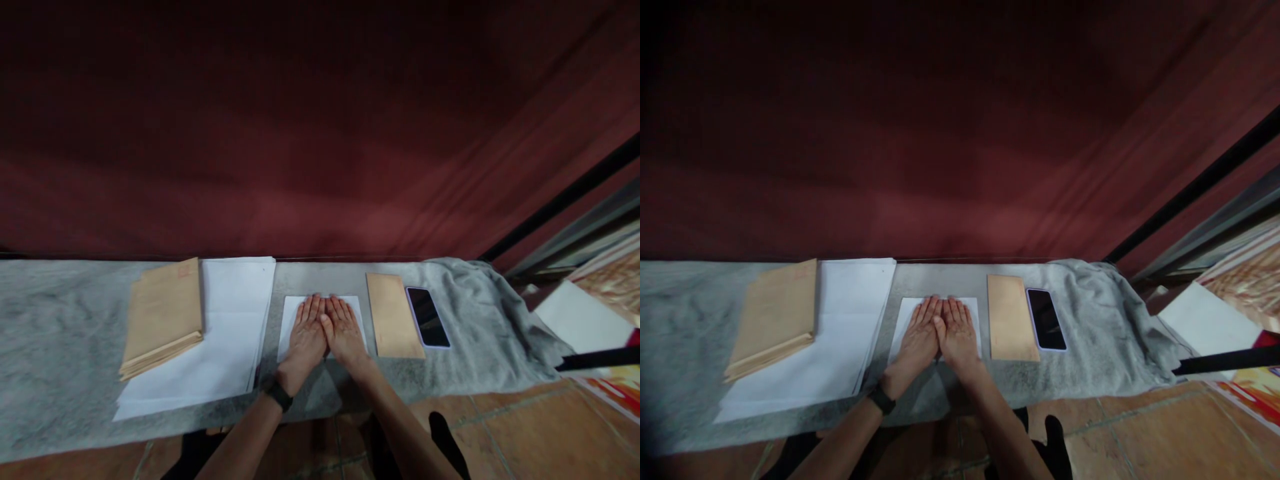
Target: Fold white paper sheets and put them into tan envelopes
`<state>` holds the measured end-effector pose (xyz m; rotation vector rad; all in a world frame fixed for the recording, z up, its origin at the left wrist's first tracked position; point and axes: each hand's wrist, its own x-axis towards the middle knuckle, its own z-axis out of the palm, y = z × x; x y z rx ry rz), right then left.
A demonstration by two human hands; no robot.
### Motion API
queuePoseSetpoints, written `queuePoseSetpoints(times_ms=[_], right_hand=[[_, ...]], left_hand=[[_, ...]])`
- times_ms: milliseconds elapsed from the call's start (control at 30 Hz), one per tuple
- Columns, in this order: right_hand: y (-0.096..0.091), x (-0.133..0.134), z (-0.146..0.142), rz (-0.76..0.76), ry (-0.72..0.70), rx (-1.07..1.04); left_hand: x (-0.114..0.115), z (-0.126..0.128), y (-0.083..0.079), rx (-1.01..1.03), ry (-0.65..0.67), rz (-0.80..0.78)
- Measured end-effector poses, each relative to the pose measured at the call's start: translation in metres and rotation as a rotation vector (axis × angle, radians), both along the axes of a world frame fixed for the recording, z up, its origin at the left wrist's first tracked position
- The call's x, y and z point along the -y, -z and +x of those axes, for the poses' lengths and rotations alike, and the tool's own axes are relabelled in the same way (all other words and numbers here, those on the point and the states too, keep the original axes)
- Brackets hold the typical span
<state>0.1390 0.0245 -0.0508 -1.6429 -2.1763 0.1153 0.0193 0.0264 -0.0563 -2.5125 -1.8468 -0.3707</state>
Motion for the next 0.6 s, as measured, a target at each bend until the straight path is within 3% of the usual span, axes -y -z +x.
queuePoseSetpoints(times_ms=[300, 600], right_hand=[[0.011, -0.006, 0.01, 0.072, 0.082, 0.087], [0.022, -0.003, 0.026, 0.162, 0.159, 0.143]], left_hand=[[-0.002, -0.013, -0.002, -0.017, -0.114, 0.032], [-0.002, -0.031, 0.009, 0.033, -0.26, 0.063]])
